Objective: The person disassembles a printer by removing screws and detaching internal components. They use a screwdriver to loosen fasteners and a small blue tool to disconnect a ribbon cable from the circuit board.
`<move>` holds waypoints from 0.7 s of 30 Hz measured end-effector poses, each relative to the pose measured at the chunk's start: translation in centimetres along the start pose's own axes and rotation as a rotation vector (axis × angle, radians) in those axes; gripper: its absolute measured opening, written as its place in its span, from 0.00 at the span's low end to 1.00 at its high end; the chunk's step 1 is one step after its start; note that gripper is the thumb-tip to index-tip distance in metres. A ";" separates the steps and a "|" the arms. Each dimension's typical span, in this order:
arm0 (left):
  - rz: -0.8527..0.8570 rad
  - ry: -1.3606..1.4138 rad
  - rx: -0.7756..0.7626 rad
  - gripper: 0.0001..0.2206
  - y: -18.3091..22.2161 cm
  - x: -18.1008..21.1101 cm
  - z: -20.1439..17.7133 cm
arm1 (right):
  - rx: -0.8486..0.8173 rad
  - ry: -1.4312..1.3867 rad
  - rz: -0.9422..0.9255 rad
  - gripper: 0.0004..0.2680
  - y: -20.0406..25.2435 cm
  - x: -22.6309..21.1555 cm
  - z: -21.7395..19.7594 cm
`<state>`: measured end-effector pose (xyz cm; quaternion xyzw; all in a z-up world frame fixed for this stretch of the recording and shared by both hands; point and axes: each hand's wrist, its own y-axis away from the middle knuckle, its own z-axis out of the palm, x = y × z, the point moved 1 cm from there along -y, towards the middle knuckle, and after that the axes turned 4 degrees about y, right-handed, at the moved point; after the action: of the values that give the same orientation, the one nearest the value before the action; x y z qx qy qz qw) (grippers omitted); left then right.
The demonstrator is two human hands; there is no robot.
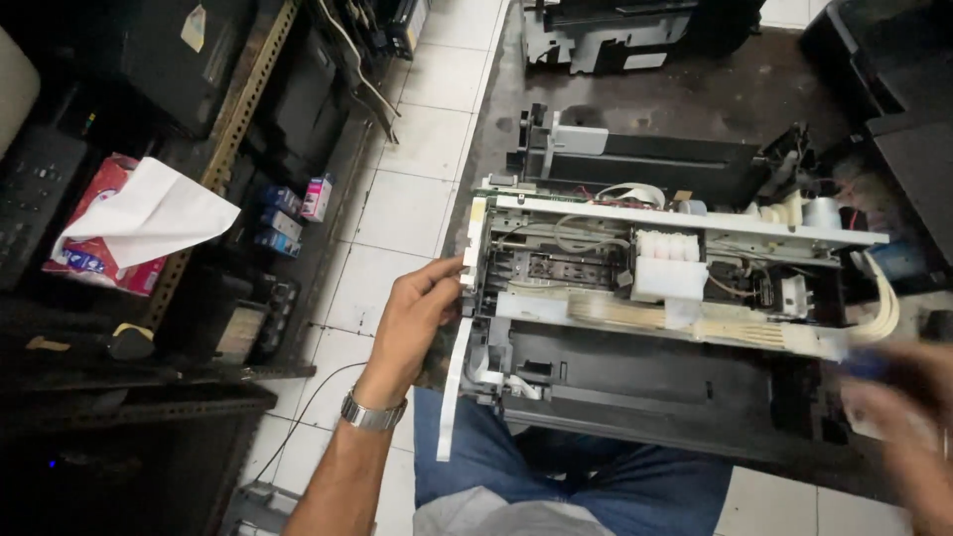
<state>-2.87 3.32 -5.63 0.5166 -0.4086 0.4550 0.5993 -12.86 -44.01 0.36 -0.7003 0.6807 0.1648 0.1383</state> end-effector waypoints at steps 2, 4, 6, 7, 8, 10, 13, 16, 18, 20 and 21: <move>0.025 -0.043 0.005 0.17 0.1 -0.5 -0.3 | -0.030 -0.095 -0.078 0.11 -2.0 -14.6 1.4; 0.049 -0.127 0.027 0.18 0.8 1.1 0.3 | -0.093 -0.100 -0.210 0.09 -4.9 -18.9 3.2; 0.073 -0.211 0.051 0.19 0.9 1.9 0.8 | -0.156 -0.105 -0.345 0.08 -7.6 -21.6 5.5; 0.006 -0.256 0.073 0.19 0.8 1.8 1.0 | -0.199 -0.075 -0.358 0.07 -8.6 -22.2 7.1; -0.061 -0.302 0.095 0.20 0.6 1.8 1.1 | -0.242 -0.046 -0.372 0.06 -9.7 -22.8 8.6; -0.008 -0.244 0.054 0.19 0.3 0.6 0.4 | -0.284 0.013 -0.332 0.07 -10.8 -23.9 9.3; 0.036 -0.166 0.005 0.19 0.1 -0.4 -0.2 | -0.357 -0.003 -0.260 0.09 -11.8 -24.4 9.5; 0.055 -0.141 -0.015 0.19 -0.1 -0.8 -0.3 | -0.369 -0.073 -0.216 0.10 -12.3 -24.4 9.6; 0.077 -0.138 -0.019 0.19 0.1 0.0 -0.2 | -0.361 -0.074 -0.211 0.10 -12.5 -24.6 9.5; 0.158 -0.260 -0.078 0.18 0.3 1.8 0.5 | -0.381 -0.095 -0.224 0.11 -12.7 -24.6 9.2; 0.158 -0.260 -0.079 0.18 0.1 1.4 0.3 | -0.381 -0.095 -0.223 0.11 -12.8 -24.6 9.1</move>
<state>-2.60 3.24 -4.20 0.5135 -0.5396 0.4134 0.5237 -0.97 -17.38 2.02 -0.7761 0.5484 0.3067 0.0528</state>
